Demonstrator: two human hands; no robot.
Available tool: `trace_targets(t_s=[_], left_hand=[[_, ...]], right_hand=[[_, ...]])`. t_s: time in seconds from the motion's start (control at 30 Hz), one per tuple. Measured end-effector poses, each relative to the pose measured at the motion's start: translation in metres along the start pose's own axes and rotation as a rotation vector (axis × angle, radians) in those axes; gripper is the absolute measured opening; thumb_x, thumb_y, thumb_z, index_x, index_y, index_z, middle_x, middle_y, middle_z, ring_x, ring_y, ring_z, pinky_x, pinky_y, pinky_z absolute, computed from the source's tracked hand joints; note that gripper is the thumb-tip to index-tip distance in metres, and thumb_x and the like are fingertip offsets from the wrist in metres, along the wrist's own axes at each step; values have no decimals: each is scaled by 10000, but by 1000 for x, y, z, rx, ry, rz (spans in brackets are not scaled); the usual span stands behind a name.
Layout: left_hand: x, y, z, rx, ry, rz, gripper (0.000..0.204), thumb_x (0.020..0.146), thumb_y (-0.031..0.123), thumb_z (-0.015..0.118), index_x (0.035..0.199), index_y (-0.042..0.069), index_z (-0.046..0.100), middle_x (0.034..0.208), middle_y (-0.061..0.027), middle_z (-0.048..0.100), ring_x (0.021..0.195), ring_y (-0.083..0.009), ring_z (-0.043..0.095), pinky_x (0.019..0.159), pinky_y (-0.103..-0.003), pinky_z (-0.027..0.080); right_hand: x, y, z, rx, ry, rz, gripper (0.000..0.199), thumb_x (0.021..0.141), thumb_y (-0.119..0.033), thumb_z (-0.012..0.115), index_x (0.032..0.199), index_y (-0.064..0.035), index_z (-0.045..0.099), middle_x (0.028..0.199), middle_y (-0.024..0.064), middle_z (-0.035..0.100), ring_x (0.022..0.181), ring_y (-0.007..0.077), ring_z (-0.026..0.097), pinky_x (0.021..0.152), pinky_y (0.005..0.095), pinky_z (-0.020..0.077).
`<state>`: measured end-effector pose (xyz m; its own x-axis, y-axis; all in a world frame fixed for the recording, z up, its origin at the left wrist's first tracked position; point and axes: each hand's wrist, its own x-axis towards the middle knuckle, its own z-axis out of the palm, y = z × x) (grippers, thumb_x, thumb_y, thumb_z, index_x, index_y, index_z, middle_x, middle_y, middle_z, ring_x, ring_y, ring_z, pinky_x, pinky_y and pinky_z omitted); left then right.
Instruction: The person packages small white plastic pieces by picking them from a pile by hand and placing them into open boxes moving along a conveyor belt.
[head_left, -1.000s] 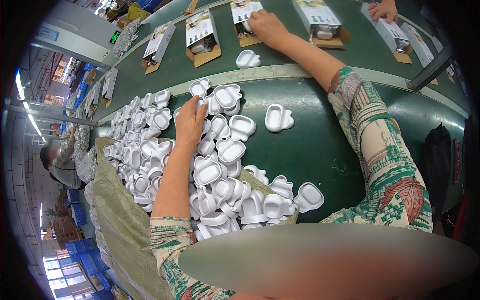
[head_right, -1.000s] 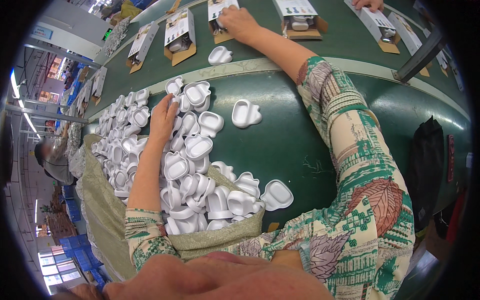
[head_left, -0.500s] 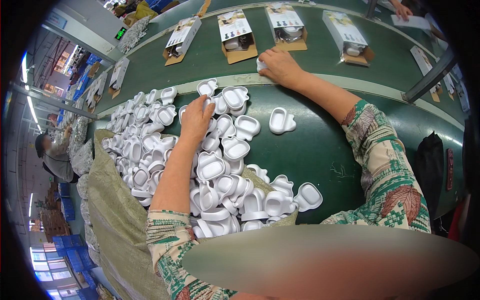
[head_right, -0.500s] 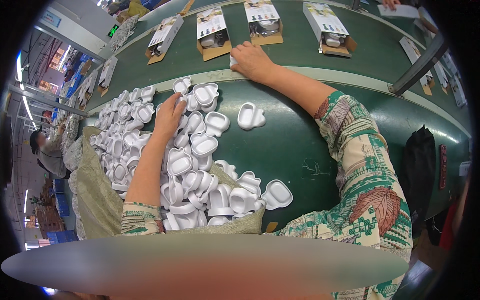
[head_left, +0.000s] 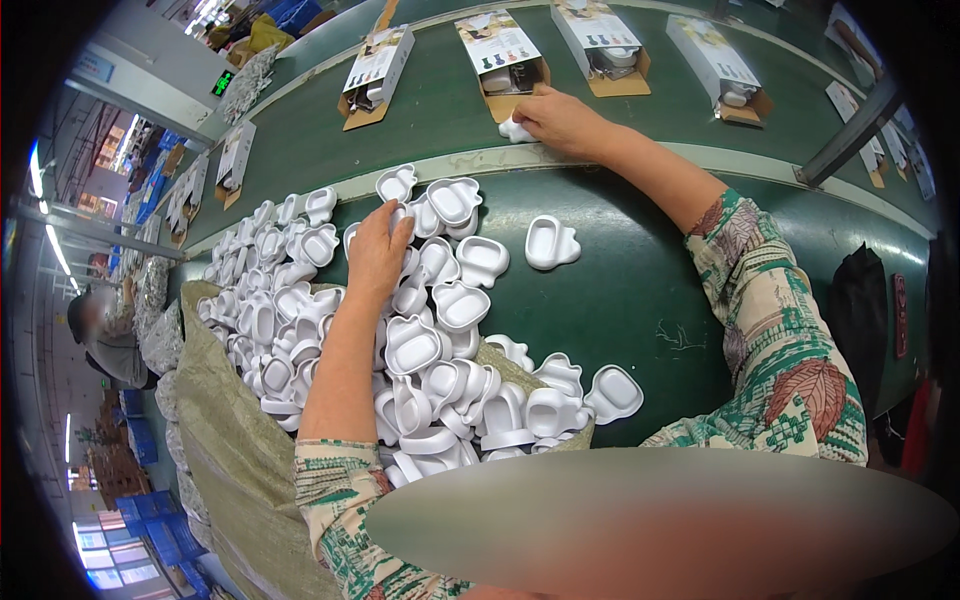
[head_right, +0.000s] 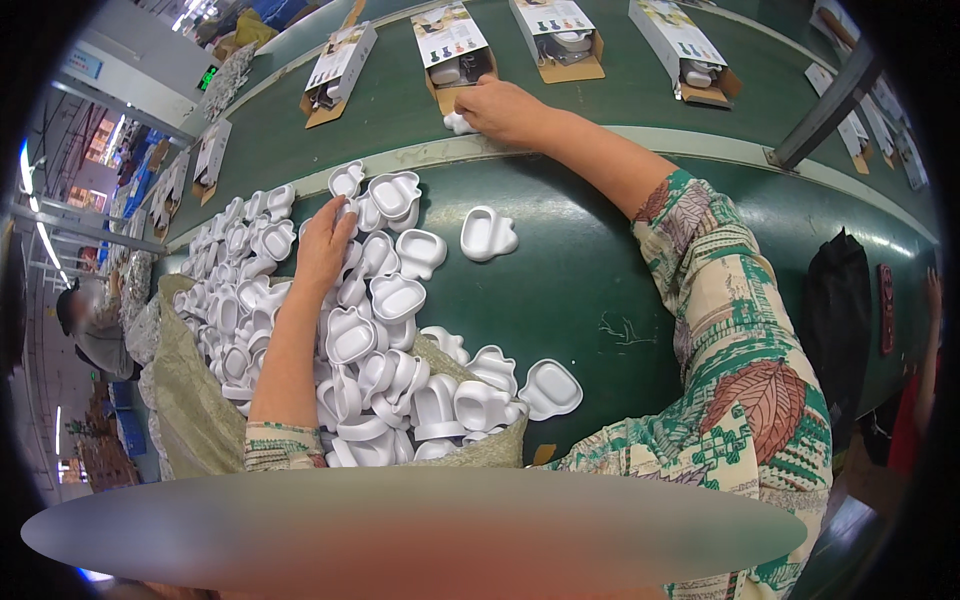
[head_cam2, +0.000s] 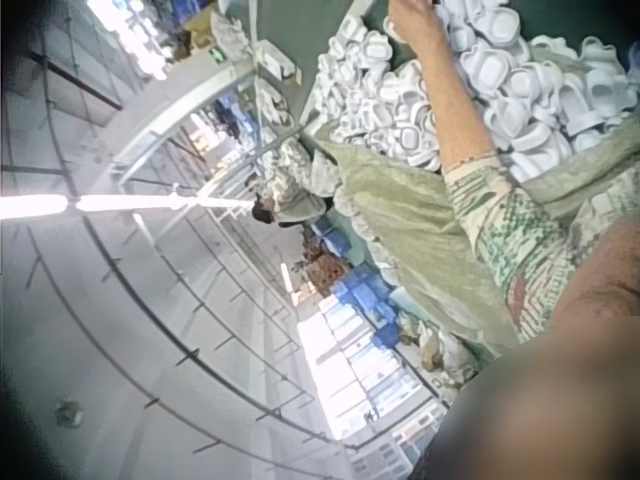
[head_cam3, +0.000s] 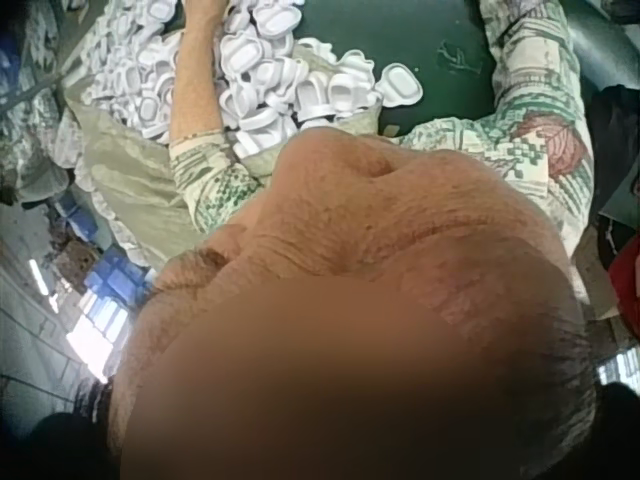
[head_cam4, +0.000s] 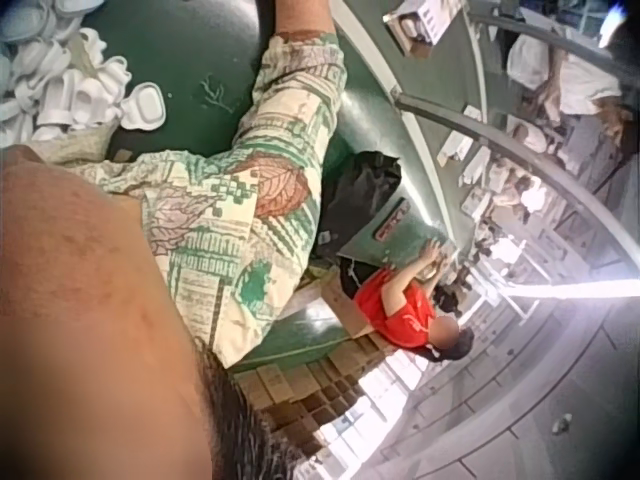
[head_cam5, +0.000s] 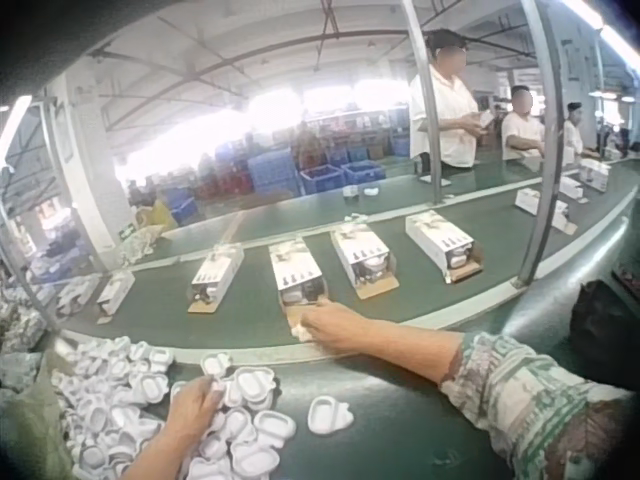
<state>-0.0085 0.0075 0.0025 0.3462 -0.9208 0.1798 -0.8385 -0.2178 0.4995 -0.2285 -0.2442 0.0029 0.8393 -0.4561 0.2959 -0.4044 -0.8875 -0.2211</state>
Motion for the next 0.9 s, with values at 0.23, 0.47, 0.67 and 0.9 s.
trace_targets(t_s=[0.23, 0.47, 0.67, 0.9], left_hand=[[3, -6, -2, -13, -4, 29, 473, 899, 329, 509, 1226, -13, 525, 1187, -220, 572, 1103, -359, 532, 944, -408, 406], [-1, 6, -3, 45, -15, 33, 479, 911, 335, 496, 1227, -23, 521, 1170, -226, 575, 1077, -369, 540, 934, -409, 410], [7, 9, 7, 42, 12, 93, 479, 913, 328, 481, 1223, -34, 518, 1174, -238, 566, 1091, -376, 527, 943, -414, 398], [3, -14, -11, 76, 121, 136, 481, 918, 349, 481, 1229, -18, 509, 1194, -209, 559, 1118, -358, 511, 961, -404, 388]], right_hand=[[-39, 35, -21, -136, 106, -151, 177, 759, -72, 603, 927, -20, 620, 994, 123, 561, 1010, 300, 521, 835, 386, 467], [-35, 57, -27, -218, 349, -177, 113, 752, -130, 626, 802, -35, 590, 929, 91, 560, 947, 275, 529, 744, 376, 468], [-21, 116, -21, -295, 582, 187, 281, 609, -201, 701, 804, -33, 589, 922, 155, 561, 951, 316, 537, 846, 485, 414], [-89, -58, -22, 238, 162, -450, 208, 774, -220, 662, 817, -67, 527, 850, 105, 544, 840, 292, 544, 735, 406, 441]])
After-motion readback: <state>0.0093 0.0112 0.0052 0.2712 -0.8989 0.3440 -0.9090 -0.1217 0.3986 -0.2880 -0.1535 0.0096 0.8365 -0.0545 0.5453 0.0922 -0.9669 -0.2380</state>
